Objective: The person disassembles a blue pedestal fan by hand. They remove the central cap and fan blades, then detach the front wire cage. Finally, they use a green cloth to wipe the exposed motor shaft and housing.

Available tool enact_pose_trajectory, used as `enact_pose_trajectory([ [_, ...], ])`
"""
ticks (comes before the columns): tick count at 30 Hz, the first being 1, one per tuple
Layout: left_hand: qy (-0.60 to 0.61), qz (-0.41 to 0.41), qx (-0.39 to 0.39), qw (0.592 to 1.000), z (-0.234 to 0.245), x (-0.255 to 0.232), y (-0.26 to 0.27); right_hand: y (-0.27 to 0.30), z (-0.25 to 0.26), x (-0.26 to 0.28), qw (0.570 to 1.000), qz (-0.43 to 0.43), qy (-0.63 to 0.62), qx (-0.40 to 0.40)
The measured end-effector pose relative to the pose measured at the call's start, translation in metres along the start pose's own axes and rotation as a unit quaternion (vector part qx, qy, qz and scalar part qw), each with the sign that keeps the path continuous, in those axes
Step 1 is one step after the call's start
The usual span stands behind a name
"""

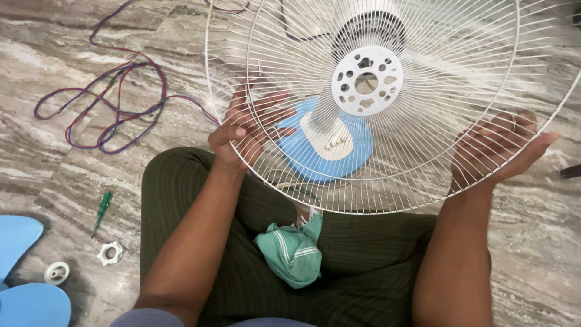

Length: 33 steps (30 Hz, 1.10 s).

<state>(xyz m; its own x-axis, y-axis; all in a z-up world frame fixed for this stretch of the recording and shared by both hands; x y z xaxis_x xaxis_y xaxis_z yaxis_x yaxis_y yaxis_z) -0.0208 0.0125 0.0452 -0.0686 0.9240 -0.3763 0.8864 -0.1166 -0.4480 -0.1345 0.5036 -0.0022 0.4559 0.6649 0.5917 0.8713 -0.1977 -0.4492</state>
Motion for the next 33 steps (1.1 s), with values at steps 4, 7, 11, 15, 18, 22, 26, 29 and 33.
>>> enact_pose_trajectory([
  [4, -0.021, -0.03, 0.034, 0.999, 0.002, -0.01, 0.001, -0.004, -0.014, -0.009, 0.996, -0.024, -0.044, -0.074],
  [7, -0.003, -0.048, 0.046, 0.998, 0.001, -0.016, 0.002, -0.003, -0.025, -0.031, 0.988, -0.11, -0.103, 0.033],
  [11, 0.029, -0.072, 0.058, 0.995, -0.01, -0.023, 0.006, 0.009, -0.05, -0.059, 0.955, -0.198, -0.142, 0.167],
  [15, 0.061, -0.093, 0.057, 0.992, -0.013, -0.032, 0.012, 0.044, -0.094, -0.079, 0.953, -0.219, -0.113, 0.174],
  [18, 0.048, -0.131, 0.053, 0.989, -0.004, -0.046, 0.022, 0.062, -0.138, -0.072, 0.936, -0.214, -0.117, 0.253],
  [22, 0.034, -0.176, 0.024, 0.983, 0.008, -0.064, 0.057, 0.094, -0.206, -0.092, 0.902, -0.218, 0.243, 0.282],
  [26, 0.011, -0.185, 0.002, 0.983, 0.022, -0.092, 0.123, 0.137, -0.255, -0.092, 0.9, -0.258, 0.176, 0.304],
  [29, -0.048, -0.129, -0.024, 0.99, 0.027, -0.118, 0.177, 0.169, -0.269, -0.096, 0.876, -0.28, 0.239, 0.311],
  [33, -0.233, 0.02, -0.263, 0.936, 0.038, -0.149, 0.239, 0.185, -0.262, -0.112, 0.886, -0.301, 0.15, 0.319],
])
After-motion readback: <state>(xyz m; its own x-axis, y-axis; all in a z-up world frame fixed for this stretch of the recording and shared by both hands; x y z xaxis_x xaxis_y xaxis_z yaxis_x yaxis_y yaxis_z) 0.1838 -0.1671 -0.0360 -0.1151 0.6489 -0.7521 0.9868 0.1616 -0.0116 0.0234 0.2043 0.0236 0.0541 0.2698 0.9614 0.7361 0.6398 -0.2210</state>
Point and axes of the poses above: each hand's wrist, its own y-axis away from the middle knuckle, its own z-axis out of the back of the hand, x = y × z, the point moved 4 cm from there along -y, towards the middle knuckle, and after that the axes turned 5 degrees about y, right-handed, at the moved point
